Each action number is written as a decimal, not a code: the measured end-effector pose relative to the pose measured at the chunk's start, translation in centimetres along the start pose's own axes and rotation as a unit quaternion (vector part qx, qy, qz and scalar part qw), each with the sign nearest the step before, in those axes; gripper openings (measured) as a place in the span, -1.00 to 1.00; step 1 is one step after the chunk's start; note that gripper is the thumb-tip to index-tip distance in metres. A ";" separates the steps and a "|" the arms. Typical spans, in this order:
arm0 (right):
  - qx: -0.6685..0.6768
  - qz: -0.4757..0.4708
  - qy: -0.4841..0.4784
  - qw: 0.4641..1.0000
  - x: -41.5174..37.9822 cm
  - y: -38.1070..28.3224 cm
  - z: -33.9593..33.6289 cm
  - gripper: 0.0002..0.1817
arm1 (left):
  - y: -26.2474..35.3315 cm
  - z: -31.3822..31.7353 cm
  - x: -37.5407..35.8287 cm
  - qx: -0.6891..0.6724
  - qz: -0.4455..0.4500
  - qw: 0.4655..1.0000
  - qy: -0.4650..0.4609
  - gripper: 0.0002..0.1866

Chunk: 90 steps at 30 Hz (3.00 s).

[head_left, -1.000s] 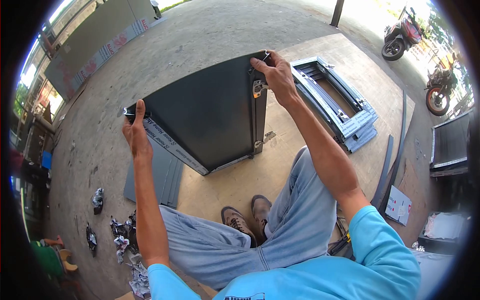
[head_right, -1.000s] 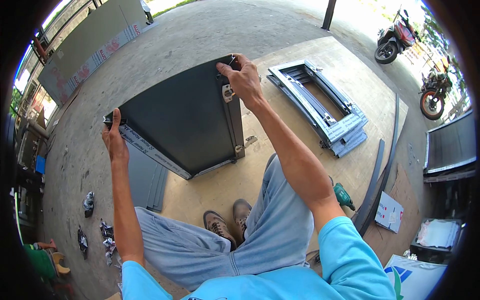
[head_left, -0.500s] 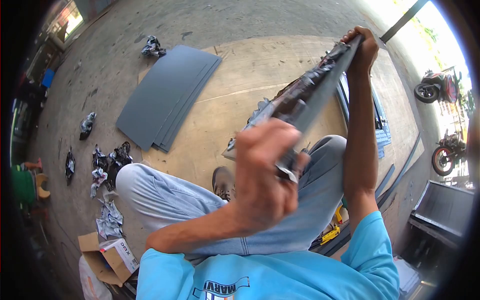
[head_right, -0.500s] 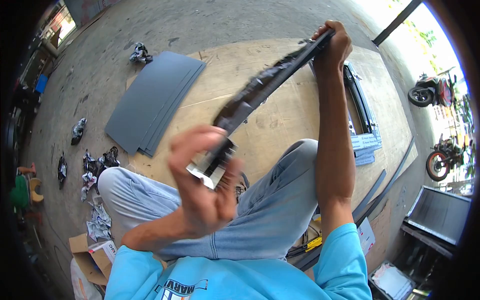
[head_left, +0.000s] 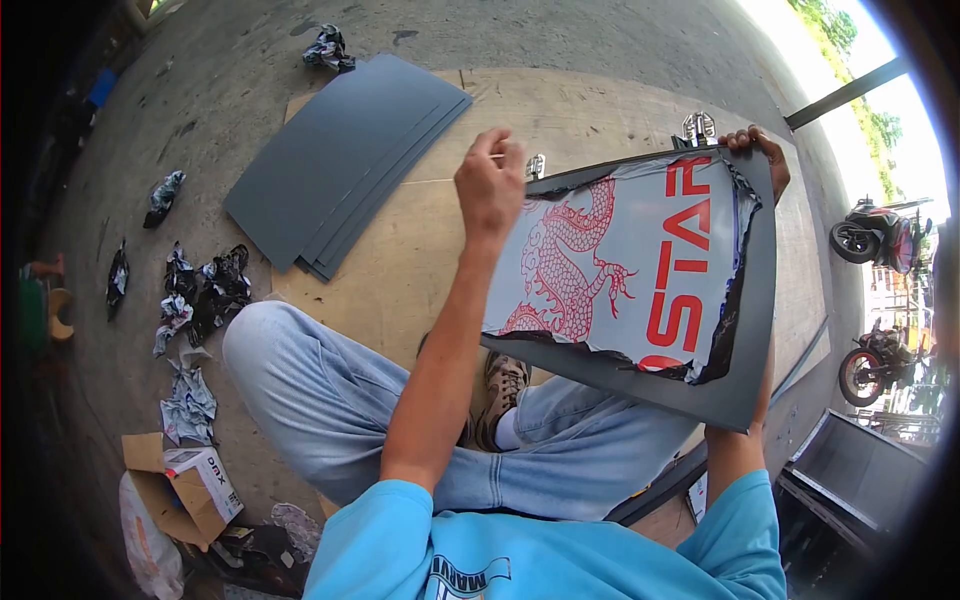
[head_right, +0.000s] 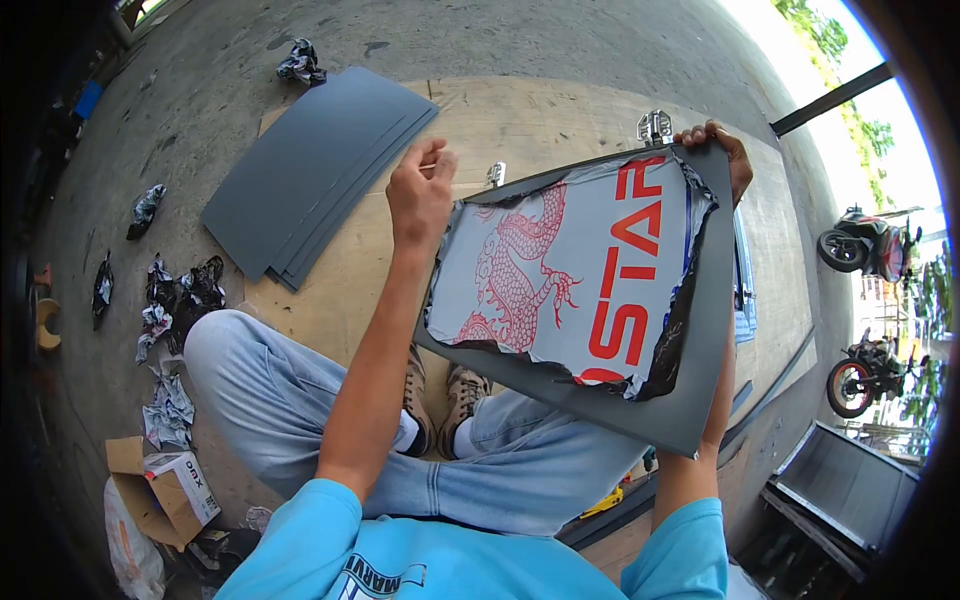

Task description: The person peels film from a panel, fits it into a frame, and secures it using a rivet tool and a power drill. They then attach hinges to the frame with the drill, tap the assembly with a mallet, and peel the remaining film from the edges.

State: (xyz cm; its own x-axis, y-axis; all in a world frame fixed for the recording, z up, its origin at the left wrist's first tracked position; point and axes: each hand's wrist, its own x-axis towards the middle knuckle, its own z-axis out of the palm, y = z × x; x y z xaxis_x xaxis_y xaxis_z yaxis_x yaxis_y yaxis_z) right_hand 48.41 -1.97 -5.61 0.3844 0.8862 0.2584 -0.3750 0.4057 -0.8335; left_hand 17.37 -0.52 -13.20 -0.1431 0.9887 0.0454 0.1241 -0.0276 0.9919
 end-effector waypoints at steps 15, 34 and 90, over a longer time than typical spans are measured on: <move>0.018 0.088 -0.097 0.991 2.2 -0.4 -1.9 -0.73 | -29.7 5.5 1.7 0.213 -0.153 0.955 -0.136 -0.58; -0.039 0.020 0.073 0.996 0.1 3.4 14.3 -0.48 | 10.7 5.7 7.6 -0.120 0.168 0.946 -0.250 -0.12; -0.451 -0.113 -0.125 0.876 -29.4 6.6 17.5 -0.54 | 12.1 0.3 12.3 -0.127 0.020 0.859 -0.496 -0.23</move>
State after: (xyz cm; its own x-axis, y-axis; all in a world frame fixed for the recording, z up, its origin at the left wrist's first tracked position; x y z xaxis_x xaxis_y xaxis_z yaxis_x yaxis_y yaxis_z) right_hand 19.88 -21.43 -10.12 0.1242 0.8727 0.4722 0.5506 0.3352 -0.7645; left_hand 17.38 11.34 -0.70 0.7790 0.6216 0.0825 -0.1278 0.0286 0.9914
